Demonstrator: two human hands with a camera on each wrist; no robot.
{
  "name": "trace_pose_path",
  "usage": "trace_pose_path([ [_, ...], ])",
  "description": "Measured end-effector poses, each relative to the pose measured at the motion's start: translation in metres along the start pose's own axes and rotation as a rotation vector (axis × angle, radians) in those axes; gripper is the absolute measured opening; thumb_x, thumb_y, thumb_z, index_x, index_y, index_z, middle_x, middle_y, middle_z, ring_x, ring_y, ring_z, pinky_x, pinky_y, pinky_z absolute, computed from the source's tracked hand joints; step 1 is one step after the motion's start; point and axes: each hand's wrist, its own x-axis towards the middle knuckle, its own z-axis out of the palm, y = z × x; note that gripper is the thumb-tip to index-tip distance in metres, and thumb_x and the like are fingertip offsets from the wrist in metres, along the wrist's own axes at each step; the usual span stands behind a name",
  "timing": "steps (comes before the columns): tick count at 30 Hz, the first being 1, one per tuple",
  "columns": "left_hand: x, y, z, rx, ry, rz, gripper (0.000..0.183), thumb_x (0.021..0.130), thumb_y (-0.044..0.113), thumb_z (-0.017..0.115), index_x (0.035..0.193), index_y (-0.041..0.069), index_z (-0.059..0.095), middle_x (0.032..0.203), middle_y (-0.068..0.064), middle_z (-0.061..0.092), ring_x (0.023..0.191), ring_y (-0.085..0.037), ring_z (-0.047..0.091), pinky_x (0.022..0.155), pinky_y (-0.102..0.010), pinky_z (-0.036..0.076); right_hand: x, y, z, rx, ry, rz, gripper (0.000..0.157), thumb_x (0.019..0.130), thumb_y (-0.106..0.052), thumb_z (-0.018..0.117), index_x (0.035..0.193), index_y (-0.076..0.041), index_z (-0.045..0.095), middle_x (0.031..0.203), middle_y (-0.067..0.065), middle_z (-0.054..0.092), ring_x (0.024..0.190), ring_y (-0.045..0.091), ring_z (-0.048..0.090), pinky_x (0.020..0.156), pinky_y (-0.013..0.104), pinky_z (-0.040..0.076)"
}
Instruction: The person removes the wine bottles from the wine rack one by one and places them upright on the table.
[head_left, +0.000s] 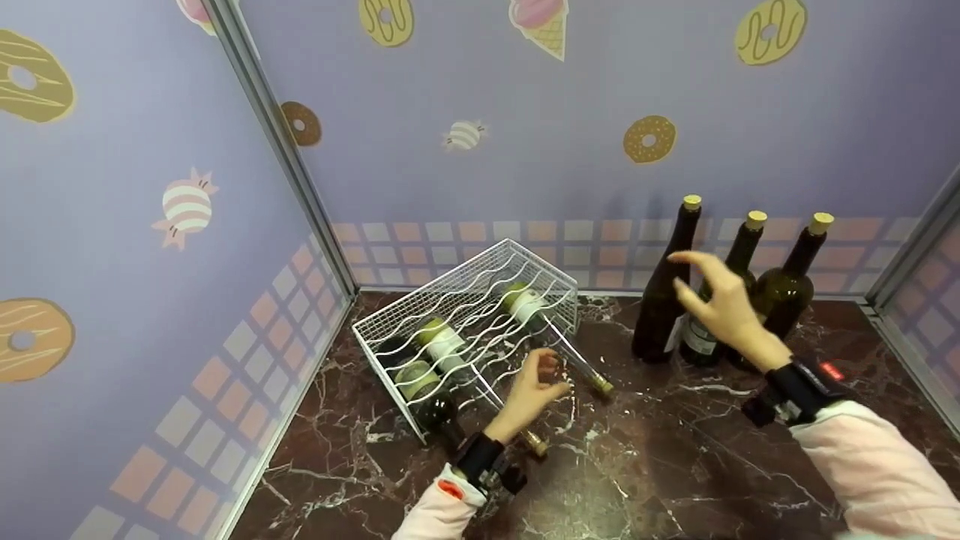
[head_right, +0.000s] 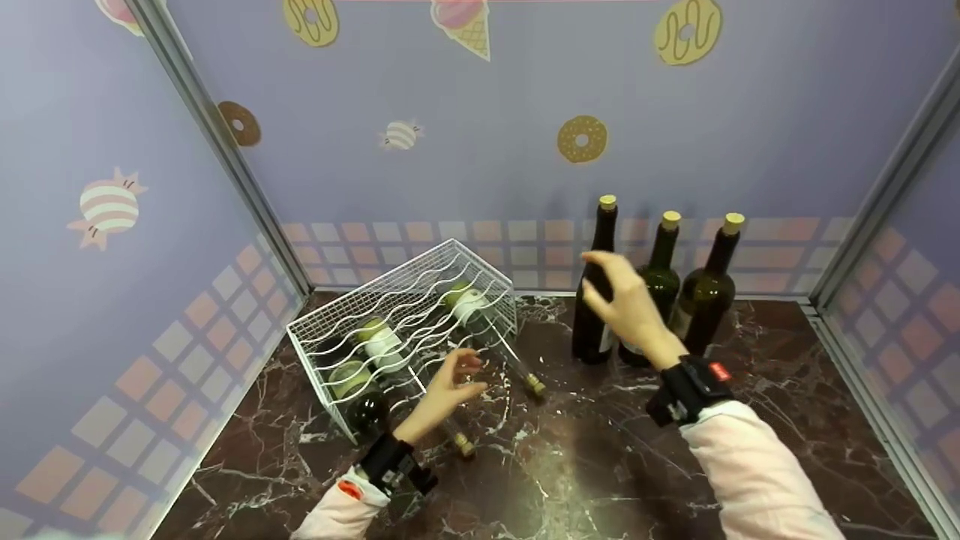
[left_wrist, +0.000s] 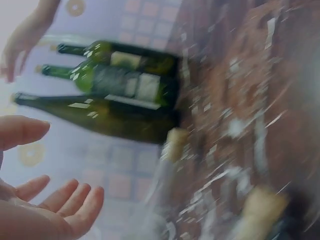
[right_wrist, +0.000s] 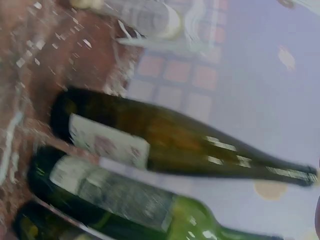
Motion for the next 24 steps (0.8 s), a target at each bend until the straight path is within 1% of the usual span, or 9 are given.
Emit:
trace_pose_path([
  [1, 0.002, 0.002, -0.005, 0.012, 0.009, -0.003, 0.05, 0.082, 0.0, 0.069, 0.127, -0.005, 0.047, 0.123, -0.027, 0.055, 0.112, -0.04, 0.057, 0.092, -0.05, 0.054, -0.005, 0.001, 0.006, 0.002, -0.023, -0.003, 0.038, 0.079, 0.014, 0.065, 0.117, 0.009, 0.062, 0.113, 0.026, 0.066, 0.11, 0.023, 0.061, 0.106, 0.011, 0.038],
  [4, 0.006, 0.007, -0.02, 0.075, 0.036, 0.019, 0.051, 0.081, 0.001, 0.069, 0.125, -0.007, 0.047, 0.121, -0.026, 0.055, 0.109, -0.039, 0.057, 0.091, -0.049, 0.053, -0.017, 0.002, 0.022, 0.007, -0.085, -0.005, 0.034, 0.08, 0.011, 0.066, 0.114, 0.01, 0.063, 0.11, 0.025, 0.067, 0.104, 0.031, 0.062, 0.104, 0.008, 0.036],
  [8, 0.007, 0.01, -0.042, 0.201, 0.106, 0.078, 0.049, 0.077, 0.001, 0.07, 0.12, -0.009, 0.048, 0.113, -0.026, 0.055, 0.104, -0.038, 0.057, 0.092, -0.046, 0.051, -0.03, 0.003, 0.042, 0.024, -0.144, 0.017, 0.03, 0.082, 0.009, 0.067, 0.112, 0.008, 0.064, 0.108, 0.023, 0.068, 0.099, 0.034, 0.063, 0.1, 0.006, 0.037],
  [10, 0.007, 0.012, -0.055, 0.255, 0.144, 0.083, 0.048, 0.077, 0.0, 0.07, 0.118, -0.011, 0.049, 0.111, -0.026, 0.055, 0.102, -0.039, 0.057, 0.095, -0.048, 0.049, -0.035, 0.002, 0.052, 0.036, -0.186, 0.072, 0.029, 0.083, 0.008, 0.068, 0.112, 0.007, 0.064, 0.108, 0.021, 0.069, 0.099, 0.034, 0.064, 0.098, 0.012, 0.042],
  [12, 0.007, 0.014, -0.069, 0.306, 0.178, 0.077, 0.047, 0.077, 0.001, 0.07, 0.117, -0.011, 0.049, 0.109, -0.027, 0.055, 0.101, -0.039, 0.056, 0.094, -0.048, 0.048, -0.039, 0.002, 0.06, 0.053, -0.242, 0.151, 0.027, 0.085, 0.005, 0.068, 0.112, 0.008, 0.065, 0.107, 0.02, 0.07, 0.099, 0.035, 0.065, 0.095, 0.022, 0.049],
  [15, 0.006, 0.017, -0.09, 0.377, 0.219, 0.041, 0.047, 0.077, 0.004, 0.071, 0.116, -0.011, 0.049, 0.109, -0.027, 0.055, 0.102, -0.04, 0.055, 0.094, -0.051, 0.047, -0.046, 0.003, 0.071, 0.088, -0.338, 0.291, 0.025, 0.089, 0.0, 0.067, 0.113, 0.007, 0.064, 0.108, 0.021, 0.071, 0.1, 0.036, 0.067, 0.092, 0.041, 0.053],
  [17, 0.005, 0.017, -0.105, 0.441, 0.258, 0.015, 0.047, 0.077, 0.006, 0.073, 0.115, -0.011, 0.05, 0.11, -0.028, 0.055, 0.104, -0.042, 0.053, 0.096, -0.052, 0.045, -0.051, 0.004, 0.078, 0.114, -0.391, 0.367, 0.025, 0.091, -0.003, 0.066, 0.113, 0.007, 0.064, 0.109, 0.022, 0.071, 0.1, 0.037, 0.068, 0.09, 0.049, 0.054],
  [20, 0.002, 0.015, -0.125, 0.551, 0.353, -0.042, 0.05, 0.075, 0.006, 0.076, 0.114, -0.012, 0.05, 0.11, -0.03, 0.053, 0.103, -0.047, 0.051, 0.094, -0.056, 0.043, -0.059, 0.007, 0.086, 0.125, -0.443, 0.453, 0.026, 0.094, -0.009, 0.064, 0.115, 0.007, 0.063, 0.111, 0.024, 0.07, 0.101, 0.039, 0.067, 0.089, 0.05, 0.054],
  [24, -0.006, 0.006, -0.148, 0.719, 0.494, -0.152, 0.053, 0.074, 0.008, 0.078, 0.113, -0.013, 0.048, 0.109, -0.032, 0.048, 0.102, -0.05, 0.046, 0.088, -0.056, 0.043, -0.067, 0.011, 0.095, 0.111, -0.468, 0.534, 0.028, 0.095, -0.013, 0.064, 0.114, 0.008, 0.063, 0.11, 0.024, 0.069, 0.101, 0.039, 0.067, 0.089, 0.046, 0.053],
])
